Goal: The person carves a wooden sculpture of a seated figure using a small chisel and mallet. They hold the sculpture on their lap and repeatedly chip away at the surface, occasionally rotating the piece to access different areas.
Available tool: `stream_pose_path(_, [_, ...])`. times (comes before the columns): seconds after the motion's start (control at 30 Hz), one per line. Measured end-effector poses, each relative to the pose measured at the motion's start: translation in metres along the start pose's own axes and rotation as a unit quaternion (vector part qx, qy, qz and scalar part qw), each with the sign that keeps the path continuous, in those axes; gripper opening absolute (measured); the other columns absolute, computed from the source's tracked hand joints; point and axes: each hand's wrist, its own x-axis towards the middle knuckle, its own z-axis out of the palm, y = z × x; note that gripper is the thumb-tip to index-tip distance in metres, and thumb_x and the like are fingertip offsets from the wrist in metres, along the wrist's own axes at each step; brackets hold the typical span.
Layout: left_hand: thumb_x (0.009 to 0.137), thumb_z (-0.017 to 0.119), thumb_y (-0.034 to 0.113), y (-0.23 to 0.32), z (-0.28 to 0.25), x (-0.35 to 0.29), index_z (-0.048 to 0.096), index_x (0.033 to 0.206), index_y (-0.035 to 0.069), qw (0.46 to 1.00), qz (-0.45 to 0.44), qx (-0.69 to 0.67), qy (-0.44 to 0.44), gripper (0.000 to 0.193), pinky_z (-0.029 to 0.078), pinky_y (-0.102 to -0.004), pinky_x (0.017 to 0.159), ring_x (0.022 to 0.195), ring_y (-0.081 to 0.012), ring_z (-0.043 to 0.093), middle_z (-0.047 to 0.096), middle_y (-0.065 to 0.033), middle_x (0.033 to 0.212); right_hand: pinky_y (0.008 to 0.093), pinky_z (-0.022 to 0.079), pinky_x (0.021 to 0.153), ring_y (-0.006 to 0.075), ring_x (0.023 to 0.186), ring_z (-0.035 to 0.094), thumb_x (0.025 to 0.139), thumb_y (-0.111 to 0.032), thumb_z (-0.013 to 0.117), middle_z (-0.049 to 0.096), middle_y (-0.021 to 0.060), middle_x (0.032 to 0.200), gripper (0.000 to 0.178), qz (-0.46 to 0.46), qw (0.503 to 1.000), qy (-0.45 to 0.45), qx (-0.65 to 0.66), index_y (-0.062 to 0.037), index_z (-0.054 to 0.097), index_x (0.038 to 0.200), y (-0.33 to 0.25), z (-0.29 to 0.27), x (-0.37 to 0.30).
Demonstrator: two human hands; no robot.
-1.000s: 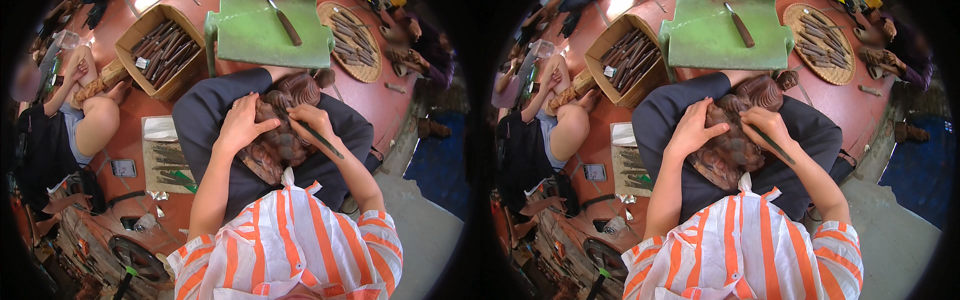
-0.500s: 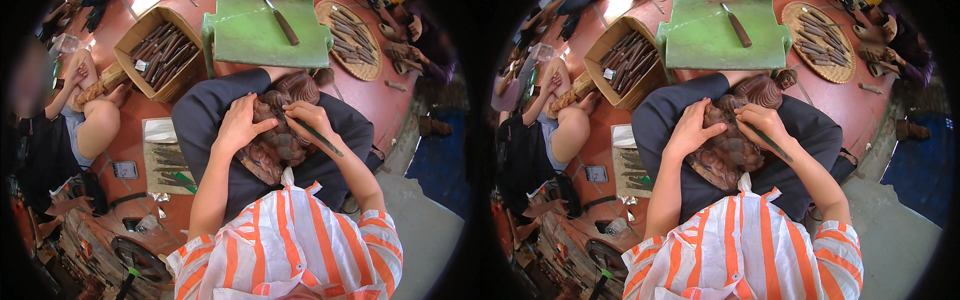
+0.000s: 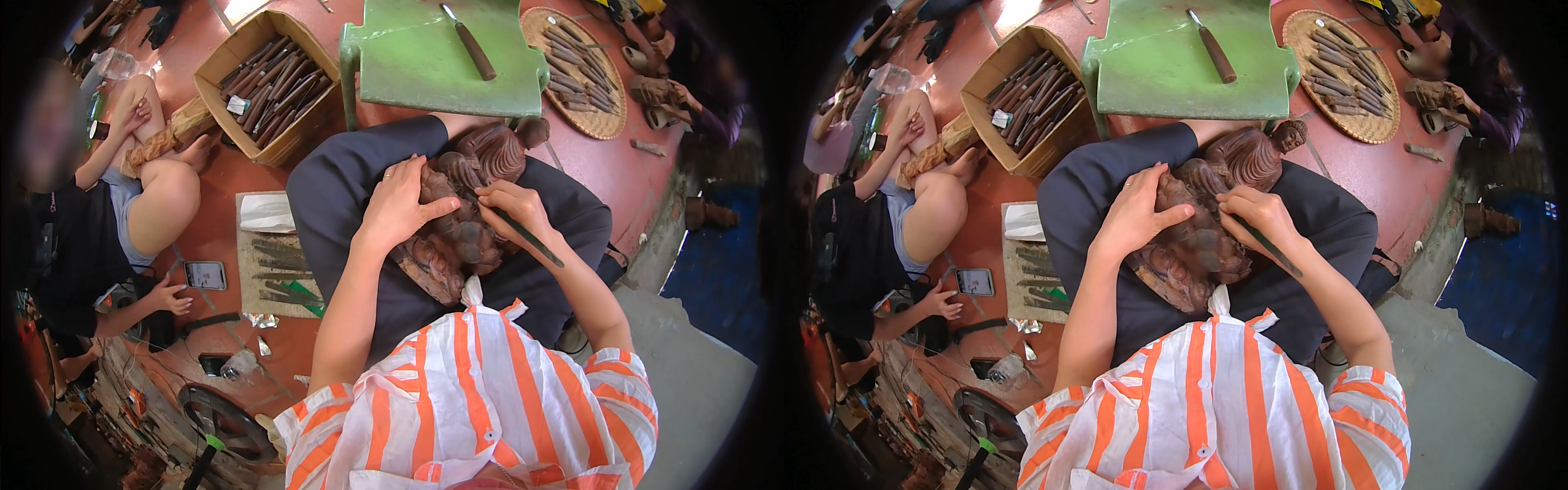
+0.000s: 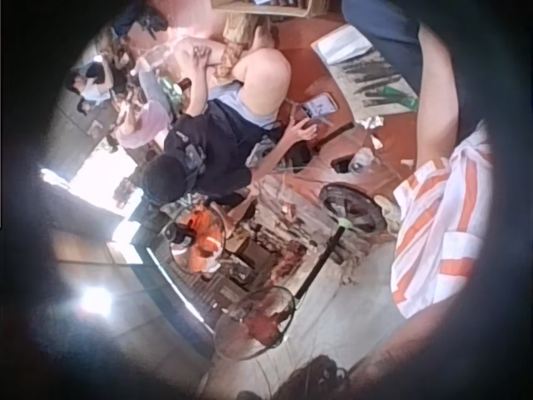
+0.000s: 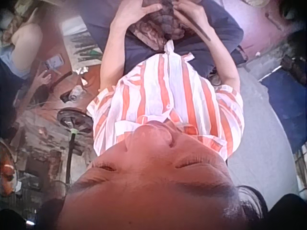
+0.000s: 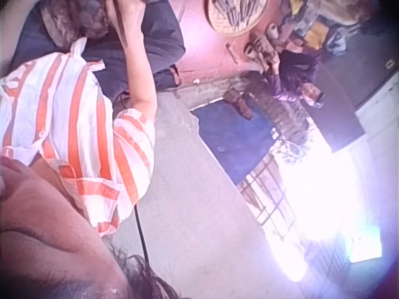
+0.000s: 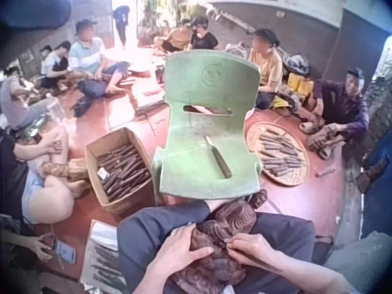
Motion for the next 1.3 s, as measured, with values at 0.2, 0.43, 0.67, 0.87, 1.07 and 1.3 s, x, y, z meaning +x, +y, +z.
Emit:
stream_pose_path(0.2, [0.076, 0.073, 0.045, -0.002, 0.002, 0.001, 0.042, 0.131, -0.007, 1.000, 0.008, 0.018, 0.010, 0.082, 0.035, -0.0390, 0.104, 0.123, -0.0368, 0.044, 0.049, -0.0243, 0.130, 0.0352, 0.055, 0.065, 0.0310, 0.076, 0.067, 0.072, 0.001, 0.069, 0.066, 0.0147, 0.087, 0.010, -0.005, 1.000, 0.016, -0.003, 0.0018, 0.062, 0.080, -0.008, 0.000, 0.016])
stream_pose_path(0.43, [0.072, 0.071, 0.055, -0.006, 0.003, 0.001, 0.046, 0.126, -0.011, 0.999, 0.023, 0.005, 0.044, 0.089, 0.038, -0.0419, 0.102, 0.120, -0.0397, 0.047, 0.051, -0.0271, 0.127, 0.0353, 0.054, 0.068, 0.0314, 0.079, 0.066, 0.073, 0.000, 0.068, 0.066, 0.0163, 0.089, 0.010, 0.023, 1.000, -0.013, 0.012, 0.0017, 0.063, 0.081, -0.012, -0.002, 0.017])
stream_pose_path(0.67, [0.070, 0.072, 0.054, -0.007, 0.003, 0.000, 0.052, 0.111, -0.009, 0.998, 0.040, -0.001, 0.054, 0.078, 0.043, -0.0446, 0.091, 0.104, -0.0422, 0.053, 0.058, -0.0260, 0.107, 0.0336, 0.053, 0.074, 0.0283, 0.081, 0.068, 0.072, 0.006, 0.068, 0.068, 0.0174, 0.087, 0.009, 0.053, 0.998, -0.015, 0.006, 0.0042, 0.062, 0.078, -0.004, 0.001, 0.000])
stream_pose_path(0.87, [0.068, 0.072, 0.057, -0.009, 0.006, -0.004, 0.053, 0.111, -0.007, 0.999, 0.006, -0.004, 0.050, 0.079, 0.045, -0.0435, 0.090, 0.108, -0.0380, 0.053, 0.058, -0.0209, 0.107, 0.0324, 0.052, 0.073, 0.0281, 0.081, 0.067, 0.072, 0.009, 0.066, 0.067, 0.0192, 0.089, 0.011, 0.023, 1.000, -0.001, 0.020, 0.0057, 0.060, 0.080, 0.000, 0.005, 0.005])
stream_pose_path(1.07, [0.068, 0.071, 0.059, -0.010, 0.010, 0.000, 0.055, 0.106, -0.006, 0.998, 0.007, 0.004, 0.062, 0.076, 0.045, -0.0425, 0.089, 0.106, -0.0358, 0.053, 0.059, -0.0191, 0.106, 0.0316, 0.052, 0.071, 0.0281, 0.080, 0.067, 0.073, 0.009, 0.065, 0.067, 0.0195, 0.090, 0.009, 0.044, 0.999, -0.015, 0.020, 0.0056, 0.060, 0.080, -0.005, 0.002, 0.012])
stream_pose_path(1.3, [0.067, 0.071, 0.060, -0.011, 0.010, -0.004, 0.055, 0.105, -0.005, 0.998, 0.004, -0.005, 0.057, 0.076, 0.045, -0.0421, 0.089, 0.106, -0.0351, 0.053, 0.059, -0.0182, 0.105, 0.0313, 0.051, 0.072, 0.0268, 0.082, 0.067, 0.075, 0.008, 0.065, 0.067, 0.0182, 0.092, 0.009, 0.013, 1.000, 0.001, 0.019, 0.0056, 0.060, 0.082, -0.012, 0.006, 0.025])
